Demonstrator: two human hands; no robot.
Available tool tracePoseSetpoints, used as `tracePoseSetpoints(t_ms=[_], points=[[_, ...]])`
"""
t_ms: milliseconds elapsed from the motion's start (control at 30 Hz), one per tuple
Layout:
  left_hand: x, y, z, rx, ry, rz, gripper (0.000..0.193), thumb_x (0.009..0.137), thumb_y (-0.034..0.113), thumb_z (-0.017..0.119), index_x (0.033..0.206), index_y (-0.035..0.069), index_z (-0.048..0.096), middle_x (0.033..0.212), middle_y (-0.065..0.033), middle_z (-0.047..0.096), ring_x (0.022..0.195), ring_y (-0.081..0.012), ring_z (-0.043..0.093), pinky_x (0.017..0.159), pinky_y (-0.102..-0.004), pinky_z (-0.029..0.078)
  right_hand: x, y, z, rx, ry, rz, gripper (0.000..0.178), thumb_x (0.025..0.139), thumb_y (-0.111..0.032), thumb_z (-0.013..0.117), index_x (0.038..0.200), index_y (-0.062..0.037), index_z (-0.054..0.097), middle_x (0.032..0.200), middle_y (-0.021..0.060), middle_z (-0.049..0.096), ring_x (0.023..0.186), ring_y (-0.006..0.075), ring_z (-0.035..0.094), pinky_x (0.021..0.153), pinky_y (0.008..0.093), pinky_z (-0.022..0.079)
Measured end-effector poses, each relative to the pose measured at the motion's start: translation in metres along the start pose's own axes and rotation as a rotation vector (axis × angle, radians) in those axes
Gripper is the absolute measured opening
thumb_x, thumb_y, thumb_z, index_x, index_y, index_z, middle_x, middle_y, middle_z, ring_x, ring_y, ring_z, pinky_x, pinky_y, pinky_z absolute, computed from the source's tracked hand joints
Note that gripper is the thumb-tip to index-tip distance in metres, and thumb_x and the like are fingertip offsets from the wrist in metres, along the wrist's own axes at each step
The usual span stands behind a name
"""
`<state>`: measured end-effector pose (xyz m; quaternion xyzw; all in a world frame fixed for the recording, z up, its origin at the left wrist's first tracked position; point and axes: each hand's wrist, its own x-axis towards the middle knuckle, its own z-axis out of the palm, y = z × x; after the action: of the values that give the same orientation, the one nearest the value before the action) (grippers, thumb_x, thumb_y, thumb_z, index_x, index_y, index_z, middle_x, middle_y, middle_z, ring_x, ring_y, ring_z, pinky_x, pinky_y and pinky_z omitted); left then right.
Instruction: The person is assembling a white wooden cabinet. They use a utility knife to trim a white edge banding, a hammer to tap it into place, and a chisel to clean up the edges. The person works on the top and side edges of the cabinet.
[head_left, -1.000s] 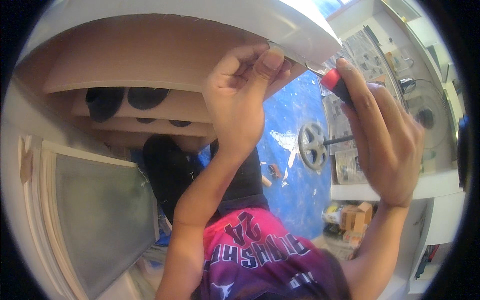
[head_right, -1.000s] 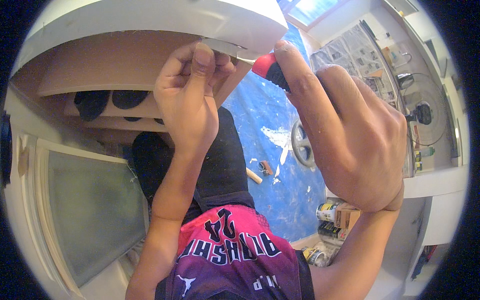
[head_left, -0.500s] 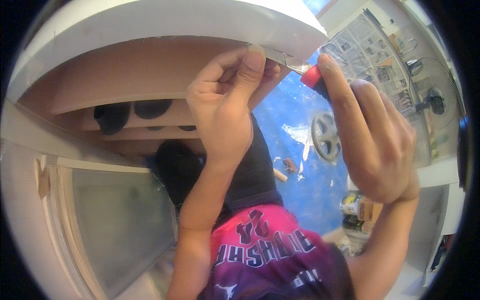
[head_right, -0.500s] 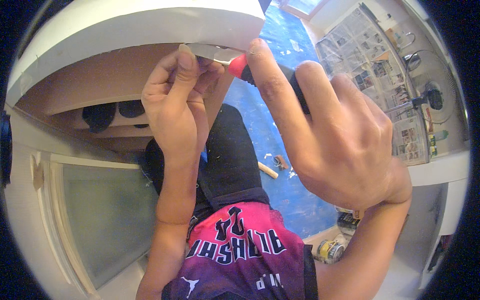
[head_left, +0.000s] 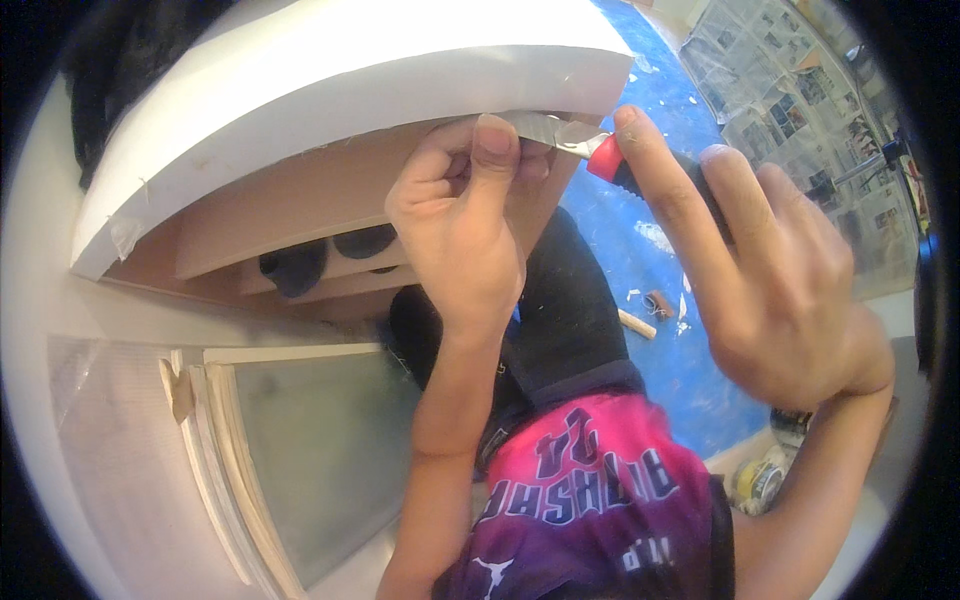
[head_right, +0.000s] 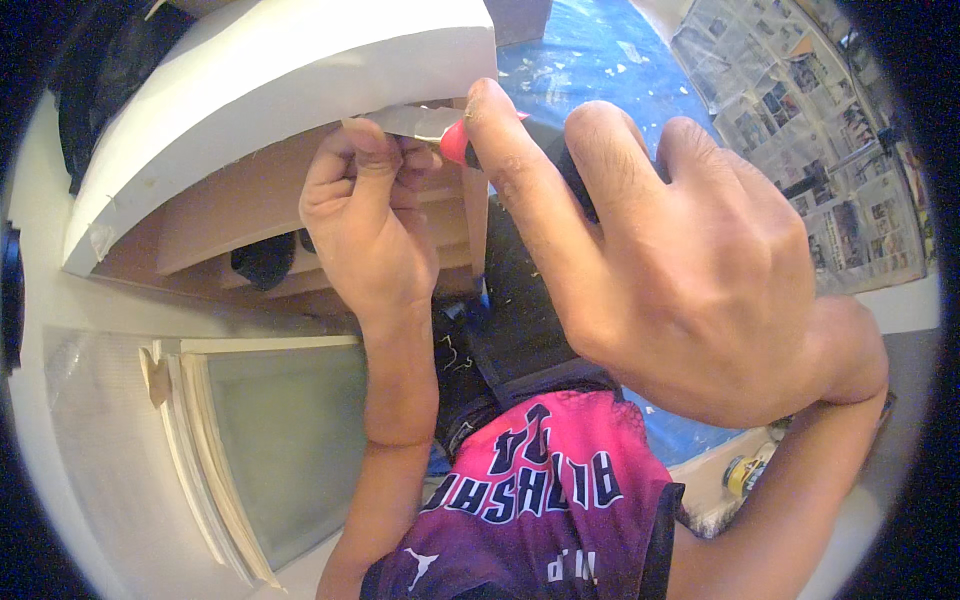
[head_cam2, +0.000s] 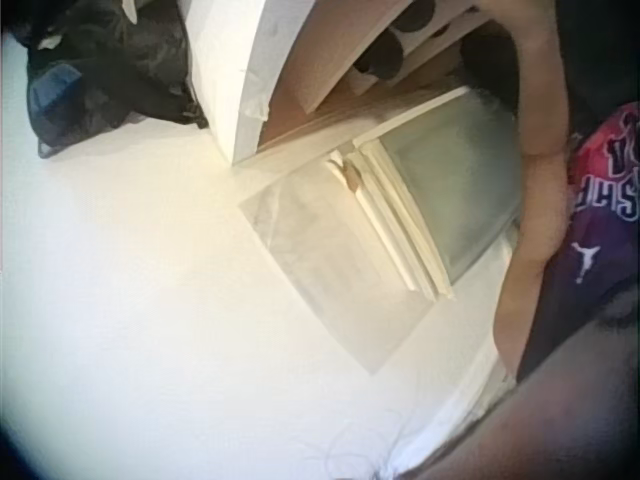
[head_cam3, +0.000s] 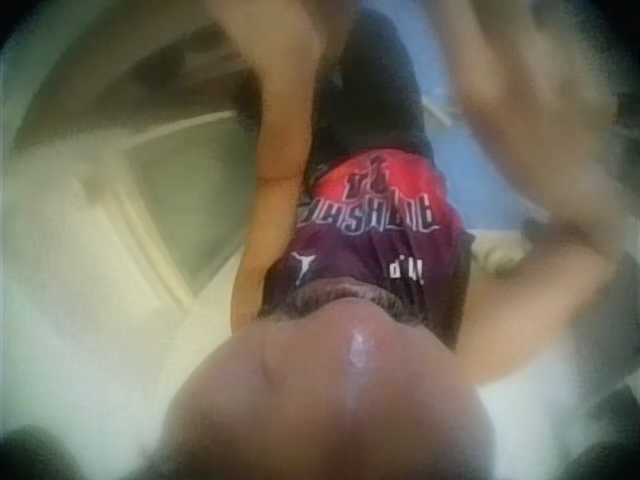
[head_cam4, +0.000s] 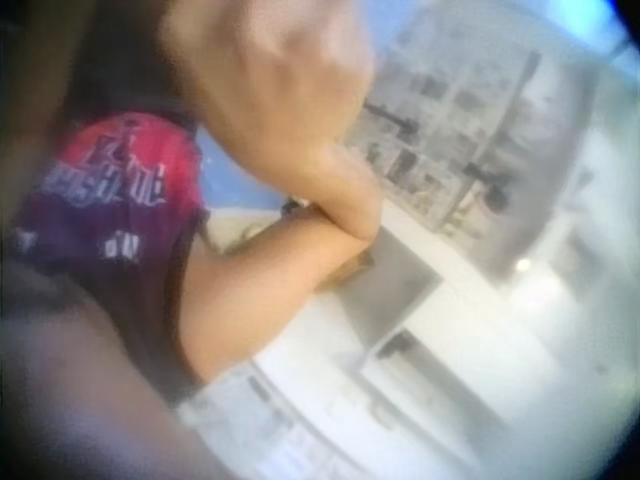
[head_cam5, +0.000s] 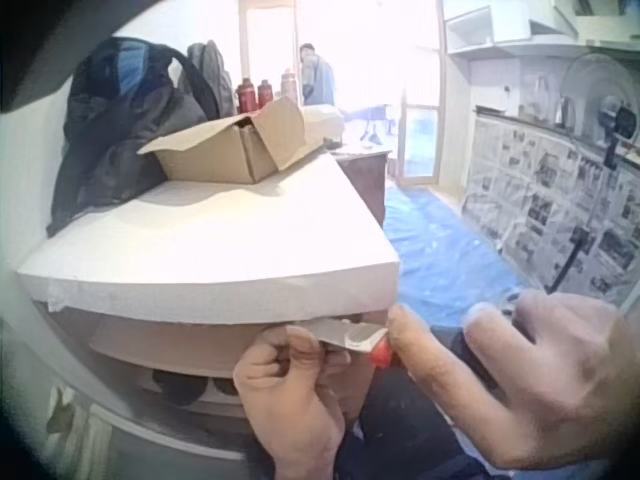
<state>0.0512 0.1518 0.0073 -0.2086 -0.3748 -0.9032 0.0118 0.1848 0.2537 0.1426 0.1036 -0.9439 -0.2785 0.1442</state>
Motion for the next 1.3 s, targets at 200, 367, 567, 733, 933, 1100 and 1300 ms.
tracePoseSetpoints(t_ms=[200,367,567,733,933,1100,1300], points=[[0.001,-0.001,0.006,-0.019,0.021,-0.005,0.031,0.094,0.026,0.069,0.095,-0.005,0.064,0.089,-0.0100,0.069,0.080,-0.0158,0.066,0.077,-0.0297,0.056,0.002,0.000,0.003,0.008,0.024,0.009,0.060,0.082,-0.005,0.060,0.141,-0.0008,0.053,0.084,0.0073,0.048,0.068,0.0199,0.051,0.056,0.0314,0.047],[0.000,0.000,0.009,0.048,0.043,0.007,0.025,0.097,0.022,0.063,0.098,-0.003,0.062,0.094,-0.0099,0.069,0.083,-0.0168,0.067,0.079,-0.0323,0.060,0.002,-0.001,0.003,0.021,0.025,0.016,0.059,0.082,-0.006,0.062,0.139,-0.0001,0.054,0.082,0.0068,0.047,0.067,0.0192,0.051,0.056,0.0312,0.046],[0.007,-0.009,0.009,0.100,0.106,0.039,0.030,0.097,0.026,0.063,0.101,-0.004,0.061,0.097,-0.0099,0.068,0.086,-0.0168,0.067,0.078,-0.0331,0.060,0.008,0.003,0.008,0.043,0.027,0.003,0.058,0.082,-0.006,0.062,0.139,0.0007,0.054,0.079,0.0066,0.044,0.067,0.0193,0.051,0.056,0.0311,0.046],[0.005,-0.012,0.005,0.132,0.082,0.051,0.033,0.097,0.026,0.064,0.106,-0.005,0.060,0.097,-0.0094,0.067,0.088,-0.0166,0.066,0.078,-0.0299,0.057,0.009,0.003,0.007,0.123,-0.006,0.019,0.057,0.083,-0.006,0.063,0.139,0.0013,0.053,0.079,0.0065,0.044,0.067,0.0202,0.051,0.057,0.0324,0.047],[-0.004,-0.011,0.002,0.062,0.020,0.043,0.031,0.095,0.021,0.067,0.108,-0.007,0.059,0.096,-0.0093,0.067,0.088,-0.0156,0.065,0.080,-0.0270,0.052,0.002,0.006,0.000,0.100,-0.037,0.008,0.058,0.082,-0.005,0.062,0.139,0.0007,0.054,0.083,0.0090,0.049,0.071,0.0210,0.055,0.060,0.0333,0.049],[-0.008,-0.012,0.000,0.068,0.003,0.060,0.025,0.096,0.012,0.066,0.109,-0.008,0.059,0.097,-0.0105,0.067,0.088,-0.0149,0.064,0.081,-0.0274,0.051,-0.005,-0.001,-0.004,0.100,-0.038,0.048,0.061,0.077,-0.001,0.063,0.138,-0.0003,0.056,0.084,0.0092,0.049,0.070,0.0212,0.056,0.060,0.0341,0.049],[-0.003,-0.010,0.008,0.132,0.031,0.052,0.016,0.095,0.007,0.065,0.106,-0.005,0.061,0.098,-0.0104,0.068,0.088,-0.0143,0.064,0.083,-0.0279,0.051,-0.003,0.004,-0.002,0.076,-0.011,0.053,0.063,0.075,0.003,0.061,0.138,-0.0007,0.056,0.082,0.0076,0.047,0.068,0.0206,0.055,0.058,0.0342,0.048]])
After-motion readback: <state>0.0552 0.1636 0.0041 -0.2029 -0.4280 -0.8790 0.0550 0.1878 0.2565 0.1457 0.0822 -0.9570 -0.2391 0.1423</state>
